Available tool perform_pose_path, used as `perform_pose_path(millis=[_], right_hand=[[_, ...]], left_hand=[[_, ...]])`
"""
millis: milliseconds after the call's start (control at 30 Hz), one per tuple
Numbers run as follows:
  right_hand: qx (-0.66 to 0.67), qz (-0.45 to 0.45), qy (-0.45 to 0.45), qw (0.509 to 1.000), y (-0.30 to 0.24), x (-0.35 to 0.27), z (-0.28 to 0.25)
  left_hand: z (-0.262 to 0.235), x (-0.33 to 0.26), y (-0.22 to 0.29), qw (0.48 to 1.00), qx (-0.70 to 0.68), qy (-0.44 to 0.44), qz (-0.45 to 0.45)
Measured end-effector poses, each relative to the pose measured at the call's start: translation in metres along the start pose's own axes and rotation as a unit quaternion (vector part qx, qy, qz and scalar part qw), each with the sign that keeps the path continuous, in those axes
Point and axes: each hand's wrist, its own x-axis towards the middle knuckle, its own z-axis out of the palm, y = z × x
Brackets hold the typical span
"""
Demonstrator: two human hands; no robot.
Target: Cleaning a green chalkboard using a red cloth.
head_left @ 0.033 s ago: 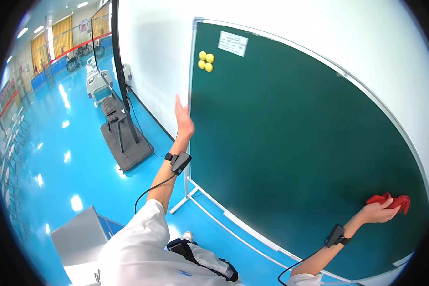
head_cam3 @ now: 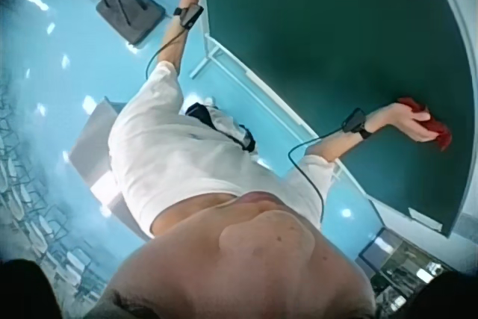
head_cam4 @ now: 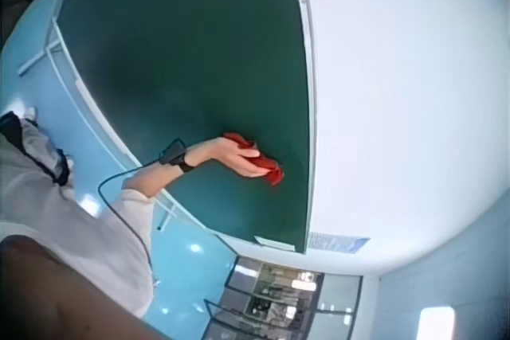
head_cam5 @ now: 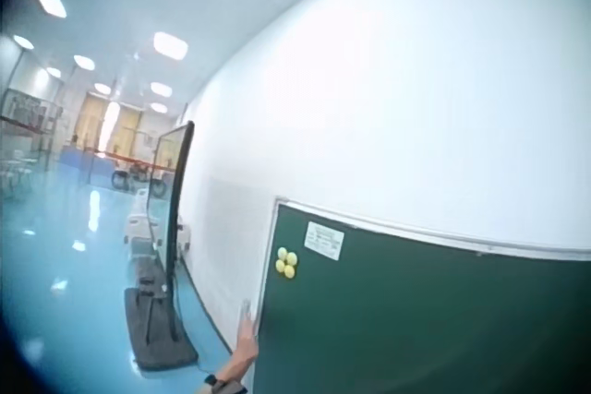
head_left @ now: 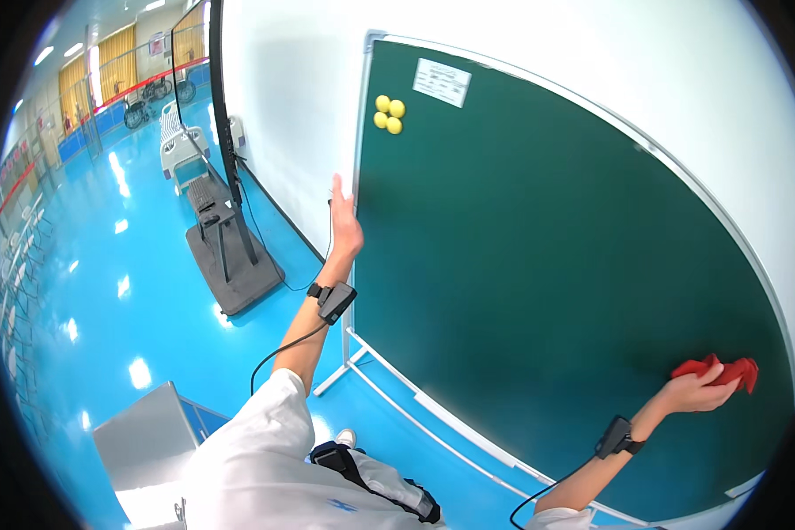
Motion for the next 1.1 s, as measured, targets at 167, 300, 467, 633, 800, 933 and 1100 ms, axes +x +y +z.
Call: perform_pose_path(millis=[167, 300, 467, 633, 800, 933, 1100], right_hand=[[-0.02, -0.144, -0.061, 0.988, -0.122, -0.071, 0.005], [0.063, -0.199, -0.159, 0.965, -0.183, -0.123, 0.006], [0.138, -0.283, -0.283, 0.906, -0.211, -0.221, -0.002], [0.122, -0.43, -0.292, 0.846, -0.21, -0.274, -0.021], [0.117, -0.374, -0.278, 0.877, -0.2, -0.216, -0.011], [0.081, -0.183, -0.118, 0.973, -0.192, -0.129, 0.01], [0.045, -0.041, -0.015, 0.998, -0.213, -0.119, 0.025]], left_hand=[[0.005, -0.003, 0.005, 0.992, -0.073, -0.098, -0.025], [0.004, -0.012, 0.019, 0.998, -0.036, -0.05, 0.006], [-0.002, -0.008, 0.027, 0.991, -0.089, -0.098, 0.008], [-0.008, -0.011, 0.031, 0.993, -0.07, -0.094, 0.018], [-0.023, -0.006, 0.024, 0.982, -0.117, -0.144, 0.029], [-0.021, -0.002, 0.012, 0.983, -0.073, -0.163, 0.051], [-0.021, 0.004, 0.016, 0.971, -0.142, -0.184, 0.05]])
